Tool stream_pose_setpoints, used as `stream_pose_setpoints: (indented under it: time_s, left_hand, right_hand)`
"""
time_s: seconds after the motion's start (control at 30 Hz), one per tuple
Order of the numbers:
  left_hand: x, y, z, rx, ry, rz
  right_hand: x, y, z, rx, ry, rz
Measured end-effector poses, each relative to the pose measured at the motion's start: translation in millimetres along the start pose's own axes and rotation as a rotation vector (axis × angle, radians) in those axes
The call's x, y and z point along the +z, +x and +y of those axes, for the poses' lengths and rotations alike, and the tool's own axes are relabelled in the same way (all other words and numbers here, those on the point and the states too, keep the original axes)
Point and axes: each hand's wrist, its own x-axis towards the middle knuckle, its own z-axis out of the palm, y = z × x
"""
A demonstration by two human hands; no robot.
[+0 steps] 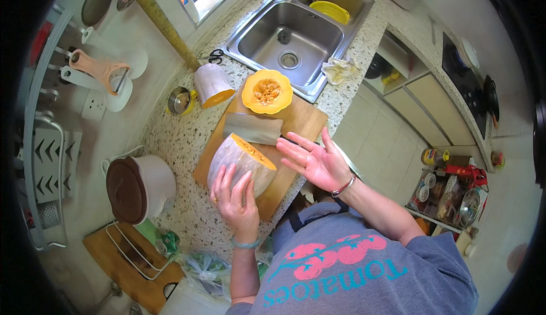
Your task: The person washes their hands and a small metal strainer in the kitchen sink, then dries their hands. They retrieve a large white pumpkin from a storage shelf and place it on a wooden cutting board. Using a large knife, the person cuts the pumpkin in half and then slices one of the halves into smaller pieces. Finally, they place the cut pumpkin pieces into a plastic bag.
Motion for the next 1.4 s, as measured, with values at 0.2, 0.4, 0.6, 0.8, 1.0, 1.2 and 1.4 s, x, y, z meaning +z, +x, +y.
stream_pose_setpoints:
  time_s: [0.2,0.4,0.6,0.8,1.0,1.2,1.4]
  left_hand:
    - [11,-6,28,-0.189,-0.472,-0.100]
    - [58,-35,107,-0.390,-0.806,-0.400]
    - [99,-78,186,-0.283,-0.977,-0.419]
    - [139,-136,290,-0.313,-1.058,-0.657]
    - [185,-203,384,-0.221,-0.965,-0.934]
    - [231,-257,478,-0.092,-1.009,-1.172]
    - [272,-283,555,-0.428,-1.070,-1.392]
  right_hand:
    - [8,-25,-9,-0.001,-0.019,-0.068]
    - [-1,-85,-13,0.041,-0.027,-0.207]
    - [-25,-173,-55,-0.145,0.085,-0.273]
    - [-85,-294,-96,-0.338,0.167,-0.265]
    - [-150,-412,-113,-0.610,0.167,-0.215]
    - [-179,-516,-137,-0.950,0.198,-0.216]
    - [-212,-578,-163,-1.134,0.284,-0.137]
